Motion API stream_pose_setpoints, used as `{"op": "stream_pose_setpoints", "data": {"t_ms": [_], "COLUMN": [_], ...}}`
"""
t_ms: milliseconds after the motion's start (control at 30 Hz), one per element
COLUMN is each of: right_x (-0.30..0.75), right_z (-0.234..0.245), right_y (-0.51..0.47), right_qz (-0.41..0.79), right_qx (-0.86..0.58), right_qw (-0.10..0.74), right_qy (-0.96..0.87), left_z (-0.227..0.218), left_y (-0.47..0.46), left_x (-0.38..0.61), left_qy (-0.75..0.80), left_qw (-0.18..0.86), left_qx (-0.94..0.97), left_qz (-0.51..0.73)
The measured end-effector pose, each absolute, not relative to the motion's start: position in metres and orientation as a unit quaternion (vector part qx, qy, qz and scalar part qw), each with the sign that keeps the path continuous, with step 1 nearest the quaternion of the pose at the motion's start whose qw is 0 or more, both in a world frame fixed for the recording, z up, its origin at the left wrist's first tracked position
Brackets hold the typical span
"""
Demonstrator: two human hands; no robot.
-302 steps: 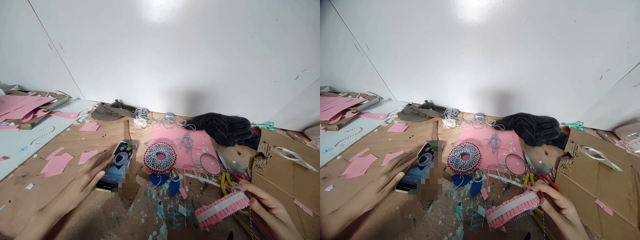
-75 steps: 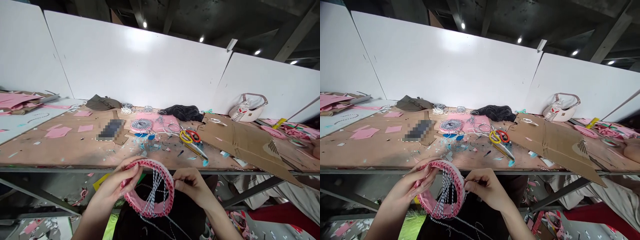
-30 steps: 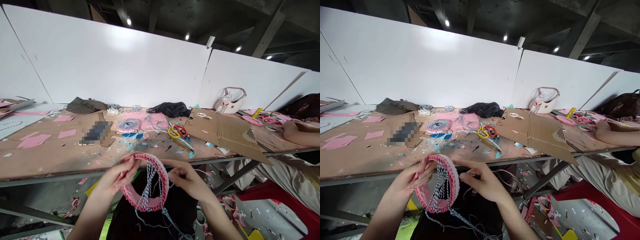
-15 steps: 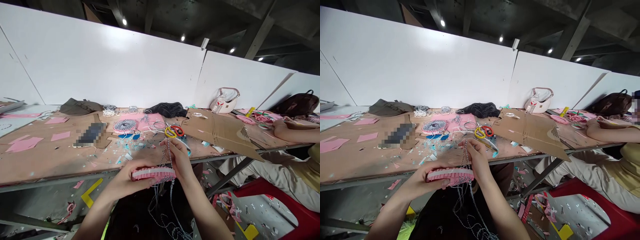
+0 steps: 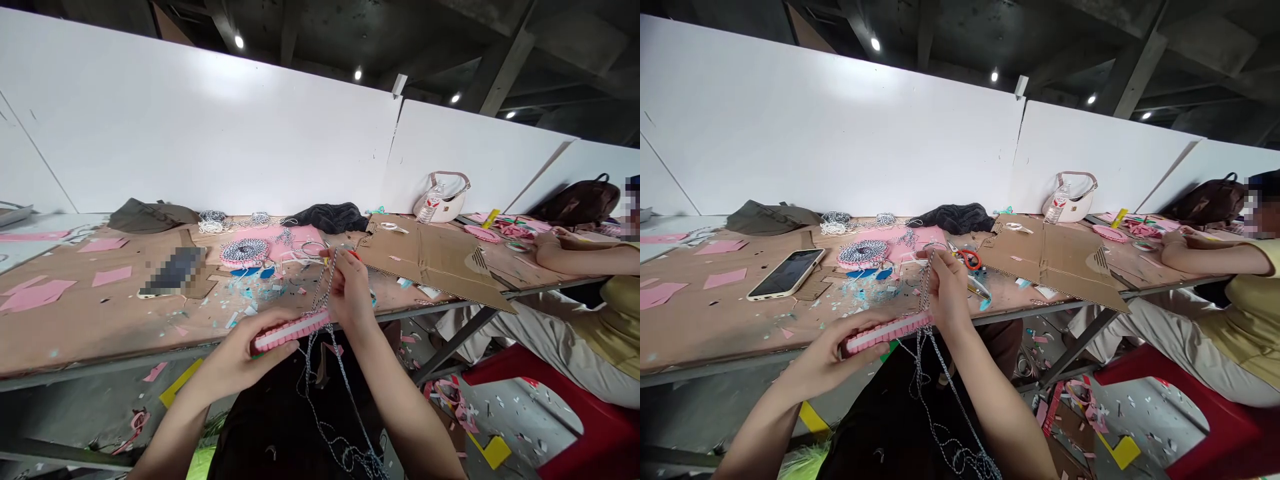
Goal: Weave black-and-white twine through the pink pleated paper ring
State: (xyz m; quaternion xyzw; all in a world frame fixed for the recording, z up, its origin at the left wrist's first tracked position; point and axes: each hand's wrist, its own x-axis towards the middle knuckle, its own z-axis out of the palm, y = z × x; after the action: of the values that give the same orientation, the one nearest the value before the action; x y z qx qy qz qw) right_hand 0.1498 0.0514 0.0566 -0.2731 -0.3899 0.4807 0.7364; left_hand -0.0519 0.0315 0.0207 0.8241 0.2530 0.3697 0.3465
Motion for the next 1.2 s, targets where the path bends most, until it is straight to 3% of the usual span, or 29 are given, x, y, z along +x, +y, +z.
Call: {"op": "stream_pose_setpoints", "data": {"t_ms": [133, 267, 333, 467, 667, 833, 933, 1067, 1200], "right_x": [0.161, 0.164, 0.162, 0.158, 0.146, 0.139, 0.150, 0.159, 0.145], "right_z": [0.082, 0.099, 0.104, 0.114, 0.121, 0.109, 0.100, 0.075, 0.037], "right_y": [0.057, 0.061, 0.061, 0.057, 0.059, 0.075, 0.060, 0.005, -0.034], "right_qz": [0.343, 0.273, 0.259, 0.176, 0.079, 0.053, 0.032, 0.011, 0.014], "right_qx": [-0.306, -0.349, -0.343, -0.316, -0.287, -0.294, -0.340, -0.392, -0.425], "right_qw": [0.704, 0.515, 0.461, 0.434, 0.333, 0.261, 0.309, 0.552, 0.544], "right_qy": [-0.541, -0.734, -0.777, -0.825, -0.895, -0.918, -0.888, -0.736, -0.724], "left_z": [0.020, 0.027, 0.029, 0.029, 0.034, 0.032, 0.027, 0.026, 0.028], "left_y": [0.037, 0.033, 0.029, 0.026, 0.026, 0.023, 0.022, 0.019, 0.012], "left_x": [-0.061, -0.058, -0.053, -0.049, -0.048, -0.031, -0.025, -0.023, -0.018], "left_qy": [0.253, 0.258, 0.278, 0.284, 0.244, 0.328, 0.357, 0.351, 0.341], "left_qw": [0.403, 0.471, 0.486, 0.510, 0.644, 0.646, 0.636, 0.607, 0.589], "left_qx": [0.794, 0.730, 0.695, 0.695, 0.660, 0.584, 0.549, 0.540, 0.515], "left_qz": [0.378, 0.423, 0.452, 0.419, 0.301, 0.366, 0.409, 0.465, 0.522]}}
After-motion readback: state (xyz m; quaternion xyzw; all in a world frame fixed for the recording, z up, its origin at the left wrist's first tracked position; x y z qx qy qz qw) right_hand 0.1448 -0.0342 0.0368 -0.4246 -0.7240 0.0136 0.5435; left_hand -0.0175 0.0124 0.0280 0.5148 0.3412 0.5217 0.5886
